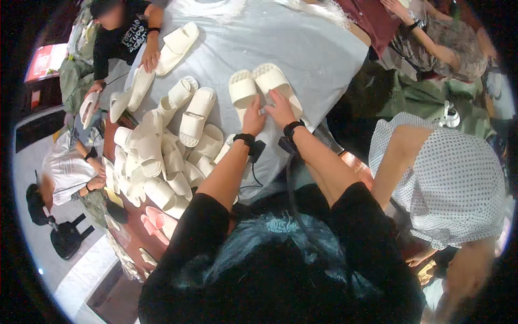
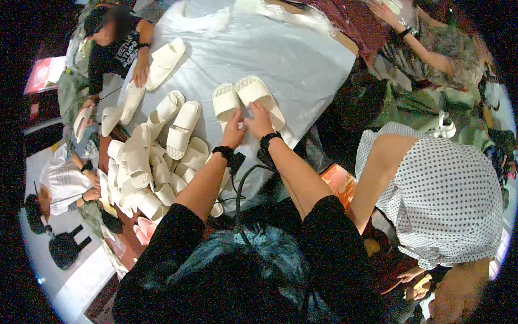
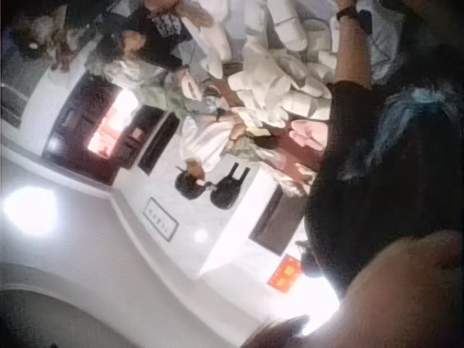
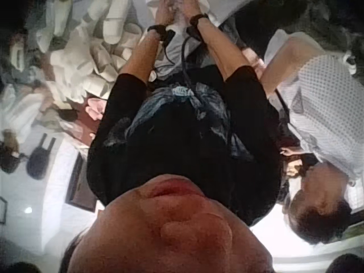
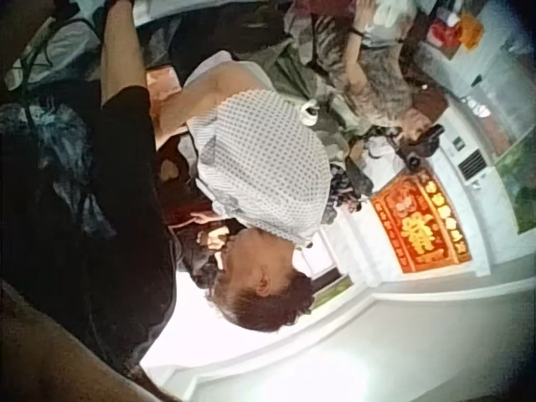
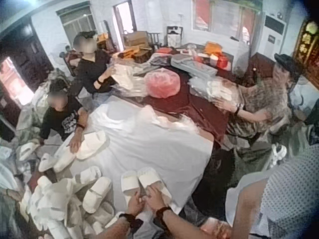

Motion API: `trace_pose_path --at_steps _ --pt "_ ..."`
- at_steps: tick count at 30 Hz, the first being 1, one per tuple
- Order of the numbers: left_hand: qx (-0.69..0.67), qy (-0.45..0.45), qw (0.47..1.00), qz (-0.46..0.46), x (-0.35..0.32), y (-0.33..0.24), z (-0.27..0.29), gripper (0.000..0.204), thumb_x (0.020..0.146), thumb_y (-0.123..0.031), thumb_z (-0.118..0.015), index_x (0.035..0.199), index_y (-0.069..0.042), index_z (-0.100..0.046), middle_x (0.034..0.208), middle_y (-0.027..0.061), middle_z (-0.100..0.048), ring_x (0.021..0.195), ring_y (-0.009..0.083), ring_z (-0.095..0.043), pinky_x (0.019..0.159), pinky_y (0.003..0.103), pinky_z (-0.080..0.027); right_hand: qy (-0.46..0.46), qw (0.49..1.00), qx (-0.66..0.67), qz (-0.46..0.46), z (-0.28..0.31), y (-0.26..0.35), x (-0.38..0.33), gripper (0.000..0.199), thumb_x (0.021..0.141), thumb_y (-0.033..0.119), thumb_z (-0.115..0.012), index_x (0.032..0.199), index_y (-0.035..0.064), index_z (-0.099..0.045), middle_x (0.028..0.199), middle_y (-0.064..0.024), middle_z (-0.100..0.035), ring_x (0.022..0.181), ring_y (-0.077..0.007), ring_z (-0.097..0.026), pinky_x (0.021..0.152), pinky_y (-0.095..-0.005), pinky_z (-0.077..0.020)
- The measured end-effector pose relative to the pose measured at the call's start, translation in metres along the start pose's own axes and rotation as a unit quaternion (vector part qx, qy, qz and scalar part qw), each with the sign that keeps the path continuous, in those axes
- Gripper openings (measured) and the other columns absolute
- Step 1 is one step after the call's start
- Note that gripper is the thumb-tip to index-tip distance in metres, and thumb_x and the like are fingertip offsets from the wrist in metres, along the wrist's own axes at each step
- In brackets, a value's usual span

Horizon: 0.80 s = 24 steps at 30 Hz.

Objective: Assembling and inspecting white slippers at a manufacturing table.

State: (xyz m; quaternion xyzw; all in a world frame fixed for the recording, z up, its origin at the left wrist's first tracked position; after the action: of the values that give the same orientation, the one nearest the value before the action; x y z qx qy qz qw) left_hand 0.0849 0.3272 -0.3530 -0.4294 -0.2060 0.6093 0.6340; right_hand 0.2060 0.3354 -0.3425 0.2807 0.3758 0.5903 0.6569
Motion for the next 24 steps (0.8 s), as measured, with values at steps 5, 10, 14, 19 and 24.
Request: trace_pose_path --at_steps 5,10,14,19,24 --pt "-0.089 -0.013 0.994 0.056 -0.017 0.027 -0.003 0.04 0.078 0.0 -0.06 0.118 -0.004 -0.06 0.117 0.0187 -0.061 0.101 0.0338 -0.061 0.087 0.039 -0.047 -0.048 0.992 0.098 0.056 0.001 0.022 -0.007 0.041 0.073 0.009 -0.066 0.113 0.0012 -0.062 0.117 -0.0206 -0.06 0.111 -0.0357 -0.055 0.093 -0.0413 -0.047" --pt "0.175 -0.083 0.975 -0.11 -0.013 -0.032 0.045 0.041 0.076 0.0 -0.06 0.117 -0.005 -0.061 0.111 0.013 -0.063 0.108 0.0308 -0.057 0.094 0.041 -0.043 -0.13 0.973 -0.084 -0.169 0.037 -0.037 -0.038 0.051 0.074 0.007 -0.064 0.122 0.0203 -0.058 0.132 -0.013 -0.048 0.126 -0.0363 -0.038 0.098 -0.049 -0.041" --pt "0.405 -0.064 0.899 -0.154 0.018 -0.055 0.067 0.076 0.07 -0.027 -0.08 0.137 -0.015 -0.045 0.121 0.0163 -0.055 0.114 0.0357 -0.051 0.099 0.048 -0.038 -0.211 0.924 -0.096 -0.304 0.064 -0.039 -0.068 0.05 0.074 0.007 -0.064 0.122 0.0196 -0.057 0.13 -0.0112 -0.046 0.123 -0.0367 -0.039 0.096 -0.0533 -0.0412" --pt "0.347 0.05 0.929 -0.119 0.064 -0.022 0.051 0.087 0.067 -0.038 -0.082 0.141 -0.024 -0.039 0.119 0.0174 -0.054 0.112 0.0379 -0.051 0.096 0.05 -0.04 -0.114 0.95 -0.012 -0.291 0.036 -0.059 -0.06 0.052 0.073 0.003 -0.063 0.123 0.0184 -0.057 0.13 -0.012 -0.045 0.123 -0.0375 -0.038 0.1 -0.0523 -0.0384" --pt "0.272 0.024 0.961 -0.028 0.061 -0.003 0.038 0.082 0.066 -0.039 -0.083 0.136 -0.023 -0.045 0.116 0.0186 -0.056 0.102 0.0369 -0.058 0.085 0.046 -0.048 -0.13 0.974 -0.05 -0.181 0.02 -0.057 -0.045 0.045 0.072 0.004 -0.063 0.116 0.015 -0.062 0.127 -0.0126 -0.048 0.12 -0.0355 -0.041 0.103 -0.0462 -0.0345"
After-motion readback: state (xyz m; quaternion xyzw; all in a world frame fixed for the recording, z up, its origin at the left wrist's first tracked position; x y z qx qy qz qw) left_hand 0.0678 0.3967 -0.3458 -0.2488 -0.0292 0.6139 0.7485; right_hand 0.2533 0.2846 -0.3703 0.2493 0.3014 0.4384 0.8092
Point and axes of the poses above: each hand's wrist, its own x-axis towards the middle knuckle, its own z-axis out of the back of the hand, y = z × x, the point moved 9 cm from there along x, towards the middle knuckle
